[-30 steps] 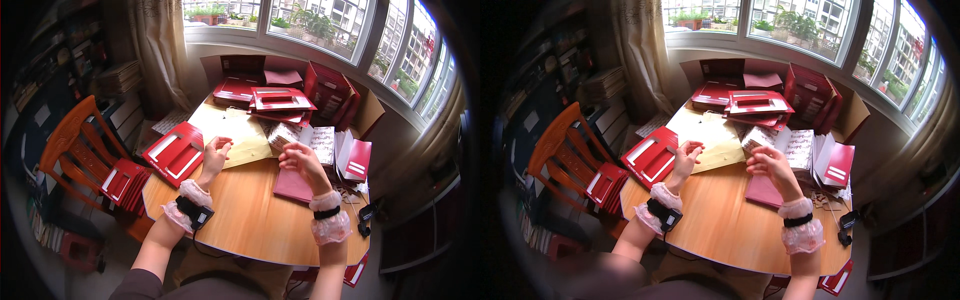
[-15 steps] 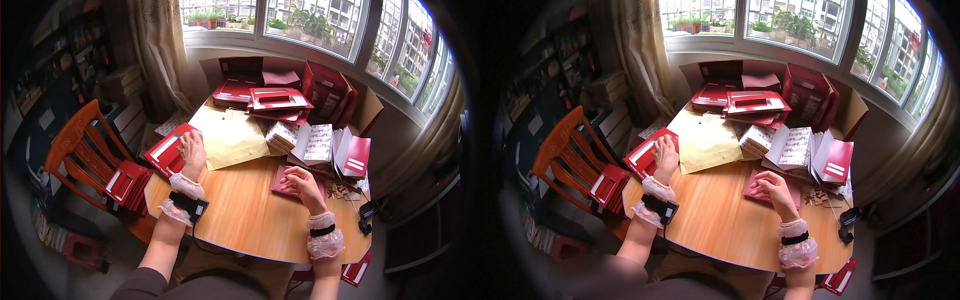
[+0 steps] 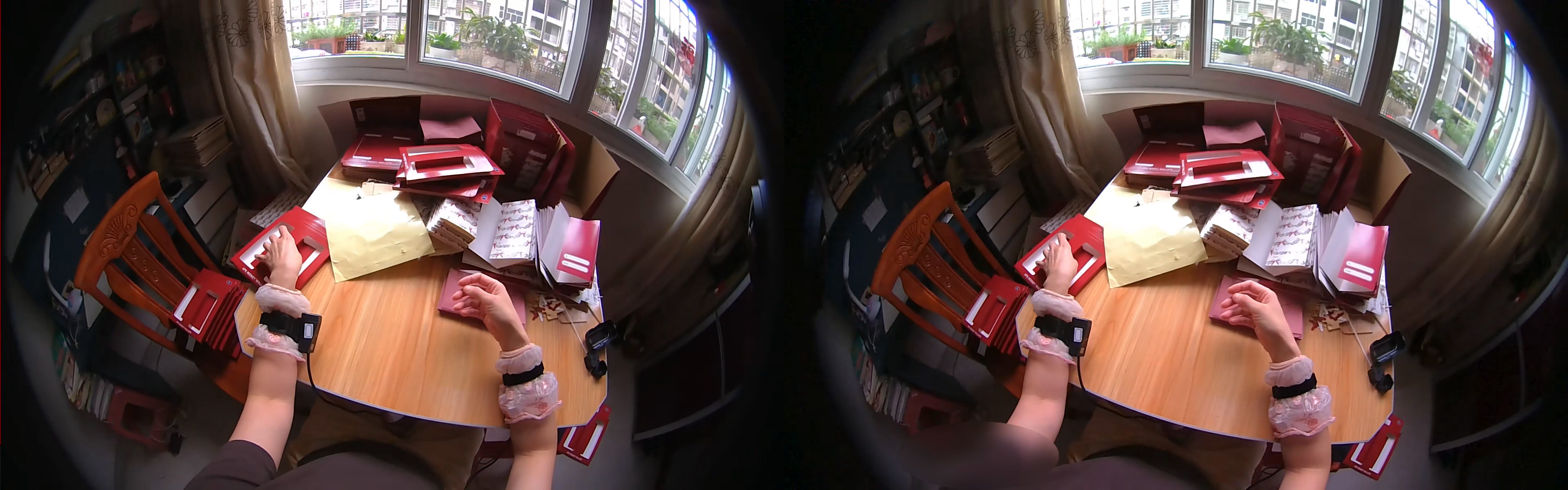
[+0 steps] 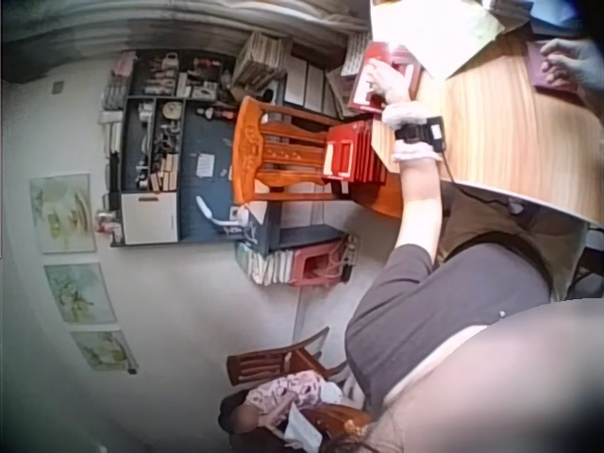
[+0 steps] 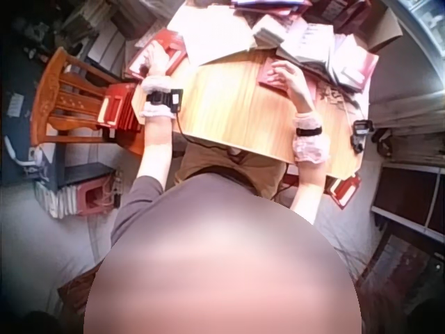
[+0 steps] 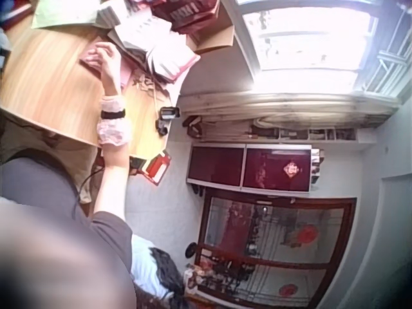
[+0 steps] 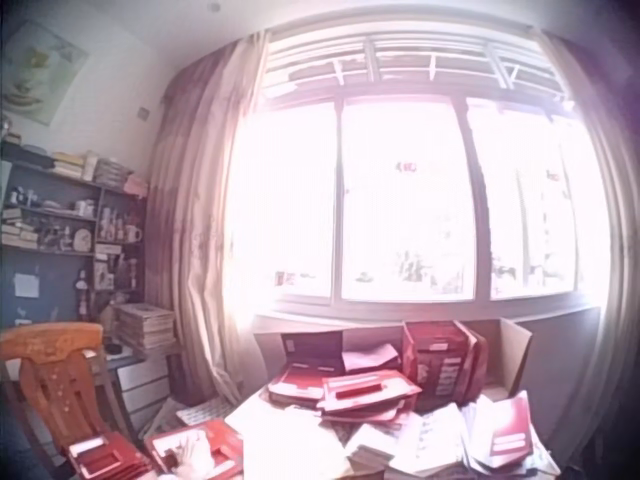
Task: Assembling red cardboard money wallet packaging by hand.
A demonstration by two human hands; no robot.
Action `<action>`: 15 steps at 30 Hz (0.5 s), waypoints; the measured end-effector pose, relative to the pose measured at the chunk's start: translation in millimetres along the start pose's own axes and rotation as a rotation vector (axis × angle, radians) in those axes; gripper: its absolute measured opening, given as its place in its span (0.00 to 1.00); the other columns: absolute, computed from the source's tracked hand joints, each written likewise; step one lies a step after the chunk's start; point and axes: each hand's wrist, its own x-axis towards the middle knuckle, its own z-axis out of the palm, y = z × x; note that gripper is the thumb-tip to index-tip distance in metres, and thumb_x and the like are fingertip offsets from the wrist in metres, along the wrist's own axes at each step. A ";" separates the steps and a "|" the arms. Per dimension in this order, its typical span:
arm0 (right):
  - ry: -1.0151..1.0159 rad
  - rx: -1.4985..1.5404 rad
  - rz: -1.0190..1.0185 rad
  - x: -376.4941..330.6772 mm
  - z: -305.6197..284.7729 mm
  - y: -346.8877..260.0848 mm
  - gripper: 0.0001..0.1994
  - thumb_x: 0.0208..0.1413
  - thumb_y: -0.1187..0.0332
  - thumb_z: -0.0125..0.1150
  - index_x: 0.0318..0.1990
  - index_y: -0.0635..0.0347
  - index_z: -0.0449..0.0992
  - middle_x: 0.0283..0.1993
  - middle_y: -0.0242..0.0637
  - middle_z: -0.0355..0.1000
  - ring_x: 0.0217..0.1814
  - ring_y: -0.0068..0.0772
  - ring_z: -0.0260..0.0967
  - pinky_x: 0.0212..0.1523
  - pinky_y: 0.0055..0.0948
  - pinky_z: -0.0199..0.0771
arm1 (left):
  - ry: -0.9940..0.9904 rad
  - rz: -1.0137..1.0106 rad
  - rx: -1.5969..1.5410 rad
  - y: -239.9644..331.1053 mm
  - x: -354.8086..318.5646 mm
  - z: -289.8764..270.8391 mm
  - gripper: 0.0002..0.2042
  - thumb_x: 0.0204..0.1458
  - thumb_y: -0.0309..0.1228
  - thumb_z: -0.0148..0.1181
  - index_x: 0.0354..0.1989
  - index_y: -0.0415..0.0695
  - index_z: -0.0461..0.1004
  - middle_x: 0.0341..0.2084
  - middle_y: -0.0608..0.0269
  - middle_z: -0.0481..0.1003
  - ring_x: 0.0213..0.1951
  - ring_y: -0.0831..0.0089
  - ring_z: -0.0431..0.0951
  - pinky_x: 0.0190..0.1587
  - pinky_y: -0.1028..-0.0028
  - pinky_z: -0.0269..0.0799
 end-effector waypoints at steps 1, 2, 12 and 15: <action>-0.003 -0.005 0.002 -0.1 -0.3 0.1 0.06 0.61 0.71 0.55 0.43 0.61 0.73 0.34 0.39 0.77 0.32 0.27 0.79 0.31 0.20 0.80 | 0.018 -0.008 0.030 -0.1 -0.5 -1.3 0.20 0.54 0.27 0.55 0.56 0.45 0.61 0.54 0.43 0.67 0.58 0.44 0.66 0.59 0.34 0.55; -0.007 -0.010 0.005 -0.1 -0.2 0.4 0.06 0.62 0.71 0.55 0.43 0.61 0.72 0.34 0.39 0.77 0.32 0.27 0.79 0.31 0.20 0.80 | 0.035 -0.017 0.061 -0.5 -1.0 -2.5 0.18 0.56 0.27 0.53 0.56 0.46 0.62 0.53 0.43 0.67 0.58 0.44 0.66 0.59 0.32 0.53; -0.023 -0.044 0.039 -1.0 1.2 2.2 0.07 0.62 0.68 0.56 0.43 0.60 0.73 0.35 0.37 0.76 0.33 0.26 0.78 0.31 0.18 0.77 | 0.600 -0.057 0.012 -13.7 0.1 -39.4 0.28 0.50 0.20 0.55 0.61 0.49 0.59 0.44 0.55 0.64 0.52 0.51 0.67 0.57 0.28 0.54; -0.022 -0.052 0.034 -0.5 0.2 1.9 0.07 0.63 0.67 0.55 0.43 0.60 0.72 0.36 0.38 0.76 0.33 0.26 0.78 0.31 0.18 0.77 | 0.642 -0.008 -0.002 -1.8 -4.2 -56.6 0.27 0.52 0.21 0.55 0.62 0.49 0.59 0.45 0.56 0.64 0.53 0.53 0.67 0.57 0.31 0.55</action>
